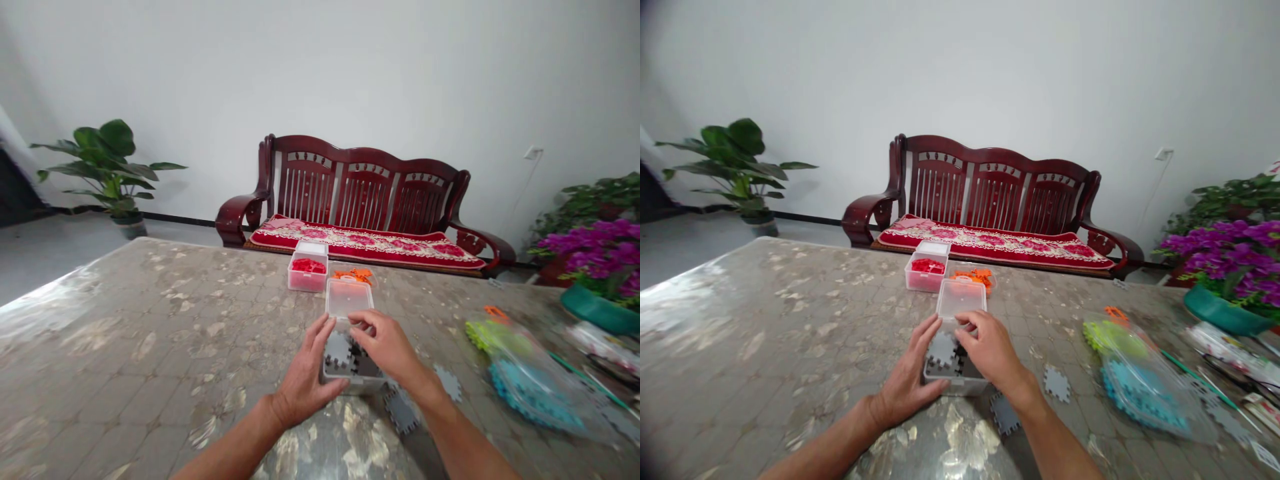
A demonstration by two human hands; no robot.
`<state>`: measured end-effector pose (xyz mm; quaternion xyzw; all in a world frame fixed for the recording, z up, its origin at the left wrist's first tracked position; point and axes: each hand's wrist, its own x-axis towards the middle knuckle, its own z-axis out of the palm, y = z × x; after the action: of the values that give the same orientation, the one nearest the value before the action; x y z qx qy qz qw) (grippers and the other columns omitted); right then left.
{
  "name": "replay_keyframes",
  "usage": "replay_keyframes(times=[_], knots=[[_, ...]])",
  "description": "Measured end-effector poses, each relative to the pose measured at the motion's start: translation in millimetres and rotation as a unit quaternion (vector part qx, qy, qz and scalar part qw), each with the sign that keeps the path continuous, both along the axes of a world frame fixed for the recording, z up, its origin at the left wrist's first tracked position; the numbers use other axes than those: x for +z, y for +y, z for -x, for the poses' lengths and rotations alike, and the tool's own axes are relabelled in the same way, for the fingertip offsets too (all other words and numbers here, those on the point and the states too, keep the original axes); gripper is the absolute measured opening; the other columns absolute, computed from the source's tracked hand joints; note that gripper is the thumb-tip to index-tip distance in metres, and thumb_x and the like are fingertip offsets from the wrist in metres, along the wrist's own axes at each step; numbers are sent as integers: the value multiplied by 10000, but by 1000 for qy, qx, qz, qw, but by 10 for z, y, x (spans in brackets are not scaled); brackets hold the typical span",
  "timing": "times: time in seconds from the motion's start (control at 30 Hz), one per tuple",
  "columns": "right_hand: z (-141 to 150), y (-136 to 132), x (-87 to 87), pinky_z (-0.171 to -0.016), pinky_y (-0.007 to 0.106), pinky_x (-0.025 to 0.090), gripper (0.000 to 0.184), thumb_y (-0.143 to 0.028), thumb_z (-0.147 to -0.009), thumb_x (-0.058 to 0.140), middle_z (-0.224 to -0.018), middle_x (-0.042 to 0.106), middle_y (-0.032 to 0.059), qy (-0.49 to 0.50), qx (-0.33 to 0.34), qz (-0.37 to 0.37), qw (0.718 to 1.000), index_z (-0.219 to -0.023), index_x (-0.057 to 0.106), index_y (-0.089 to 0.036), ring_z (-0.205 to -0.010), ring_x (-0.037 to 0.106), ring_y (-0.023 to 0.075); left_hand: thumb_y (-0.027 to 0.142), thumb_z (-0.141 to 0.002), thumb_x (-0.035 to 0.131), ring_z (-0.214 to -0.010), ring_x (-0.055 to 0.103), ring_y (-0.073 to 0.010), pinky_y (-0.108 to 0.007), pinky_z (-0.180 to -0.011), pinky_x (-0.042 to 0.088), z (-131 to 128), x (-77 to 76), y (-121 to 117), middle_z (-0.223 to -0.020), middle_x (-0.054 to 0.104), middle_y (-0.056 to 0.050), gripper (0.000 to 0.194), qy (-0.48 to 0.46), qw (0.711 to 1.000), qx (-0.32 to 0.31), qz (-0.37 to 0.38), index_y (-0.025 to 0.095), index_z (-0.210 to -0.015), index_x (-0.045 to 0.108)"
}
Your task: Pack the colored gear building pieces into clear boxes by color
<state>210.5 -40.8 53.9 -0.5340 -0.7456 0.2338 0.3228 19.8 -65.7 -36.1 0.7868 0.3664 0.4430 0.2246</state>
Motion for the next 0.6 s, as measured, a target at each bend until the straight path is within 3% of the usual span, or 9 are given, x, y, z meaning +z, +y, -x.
replay_keyframes(times=[0.07,0.17,0.23,0.33,0.6], knots=[[-2,-62,41,-877,363,516,288,-236,-812,651,-1078,743,62,-39,23,-5,999,-1087,735,-219,-943,665,209,306,-840,695,-1501,230,-361,-582,-1198,289,0,-2,2,-1618,182,-159,908,8,1000,-4,2,253,-1578,169],[17,-173,102,-979,404,463,425,-269,-755,733,-1172,726,61,-109,60,-25,992,-1178,708,-241,-1087,623,250,285,-832,704,-1505,214,-368,-595,-1199,278,0,1,-1,-1623,167,-155,938,13,1000,-5,4,271,-1584,142],[43,-238,126,-965,406,457,459,-284,-739,751,-1171,729,58,-151,74,-29,985,-1194,700,-245,-1080,615,259,265,-827,702,-1505,216,-368,-599,-1199,277,-1,3,-4,-1624,167,-153,940,14,1000,-3,6,278,-1583,143],[85,-310,140,-928,397,453,362,-270,-770,726,-1108,743,53,-187,71,-35,979,-1131,717,-239,-1037,614,258,229,-820,687,-1504,224,-364,-594,-1197,285,-5,-1,-5,-1624,172,-148,915,19,1000,-2,10,279,-1576,174],[114,-333,162,-871,368,439,302,-285,-775,722,-1027,745,50,-214,71,-48,973,-1075,723,-248,-986,618,251,227,-816,679,-1501,246,-353,-579,-1207,280,-12,-25,-1,-1619,202,-148,908,9,1000,6,6,264,-1576,182]])
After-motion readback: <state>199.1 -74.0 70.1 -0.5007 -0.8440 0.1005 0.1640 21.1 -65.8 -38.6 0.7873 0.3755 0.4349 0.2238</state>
